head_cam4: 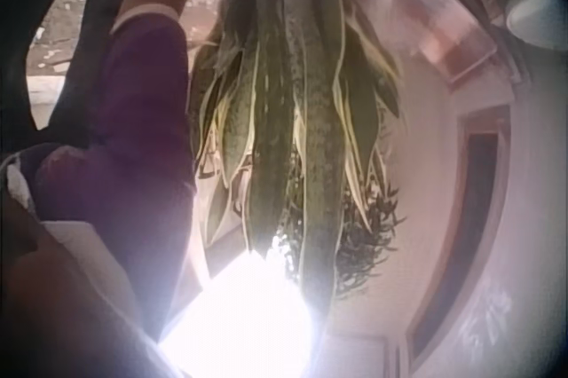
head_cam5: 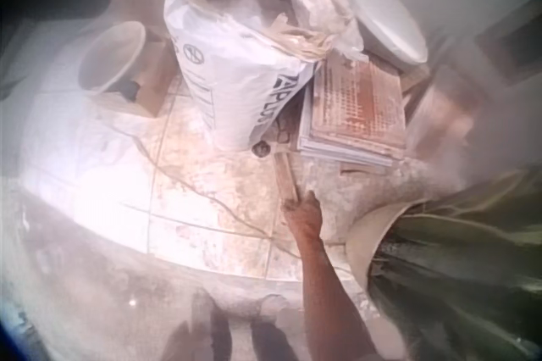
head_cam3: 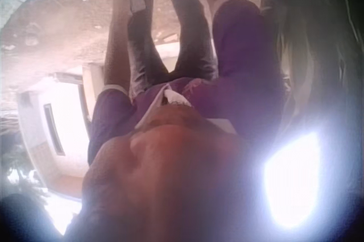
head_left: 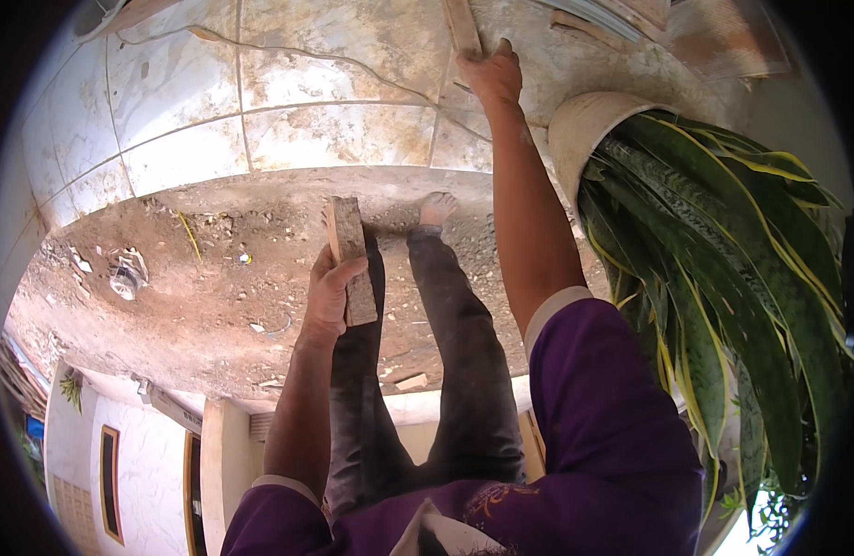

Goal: The person sits on the ground and uses a hand saw to cut a long piece of light-colored wood. They measure the wood with a tape measure, mark it, and then saw through it. After cutting, they pick up the separated pieces and move them to a nearby tiled area.

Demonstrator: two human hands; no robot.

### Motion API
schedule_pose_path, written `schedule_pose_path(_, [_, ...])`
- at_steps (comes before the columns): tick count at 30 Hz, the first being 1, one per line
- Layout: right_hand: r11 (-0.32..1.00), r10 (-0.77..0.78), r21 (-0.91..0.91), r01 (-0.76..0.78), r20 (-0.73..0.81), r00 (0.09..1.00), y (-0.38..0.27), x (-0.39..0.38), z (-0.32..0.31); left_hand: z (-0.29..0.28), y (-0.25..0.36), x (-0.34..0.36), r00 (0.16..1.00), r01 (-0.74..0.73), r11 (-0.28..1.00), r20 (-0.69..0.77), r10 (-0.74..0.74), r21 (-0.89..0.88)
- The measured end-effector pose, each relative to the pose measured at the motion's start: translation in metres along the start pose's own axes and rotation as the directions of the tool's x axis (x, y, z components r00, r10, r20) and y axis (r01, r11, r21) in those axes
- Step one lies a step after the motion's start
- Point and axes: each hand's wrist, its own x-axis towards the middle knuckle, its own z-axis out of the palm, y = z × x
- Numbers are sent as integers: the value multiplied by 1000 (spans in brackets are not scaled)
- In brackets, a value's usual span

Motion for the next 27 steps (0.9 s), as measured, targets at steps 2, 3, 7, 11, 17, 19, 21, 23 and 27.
schedule_pose_path(2, [997, 6, -72, 1, 102, 995, 1, 20, 19, -25, -31, -28, 993, 94, 995, -76, -92, 17])
schedule_pose_path(3, [995, 14, -99, 2, 166, 986, 8, 29, 25, -36, -47, -37, 986, 140, 990, -94, -138, 18])
schedule_pose_path(7, [757, -36, 560, -335, 549, 835, 1, 15, 31, -70, -98, -66, 968, 215, 969, -160, -194, 122])
schedule_pose_path(11, [197, -336, 714, -672, 693, 638, 7, -25, 15, -67, -110, -74, 962, 263, 942, -127, -241, 208])
schedule_pose_path(17, [48, -65, 760, -648, 650, 757, -24, -37, 28, -68, -125, -64, 968, 244, 952, -106, -227, 183])
schedule_pose_path(19, [99, -9, 766, -636, 640, 769, -44, -28, 24, -68, -123, -62, 968, 242, 954, -105, -226, 177])
schedule_pose_path(21, [292, -34, 730, -618, 653, 756, -59, -18, 14, -71, -126, -61, 971, 235, 954, -83, -223, 185])
schedule_pose_path(23, [861, 40, 458, -220, 370, 928, -43, 10, 19, -70, -125, -60, 973, 230, 954, -75, -220, 190])
schedule_pose_path(27, [972, 165, -159, -172, -56, 985, 16, 79, -8, -69, -124, -60, 974, 225, 957, -59, -217, 181])
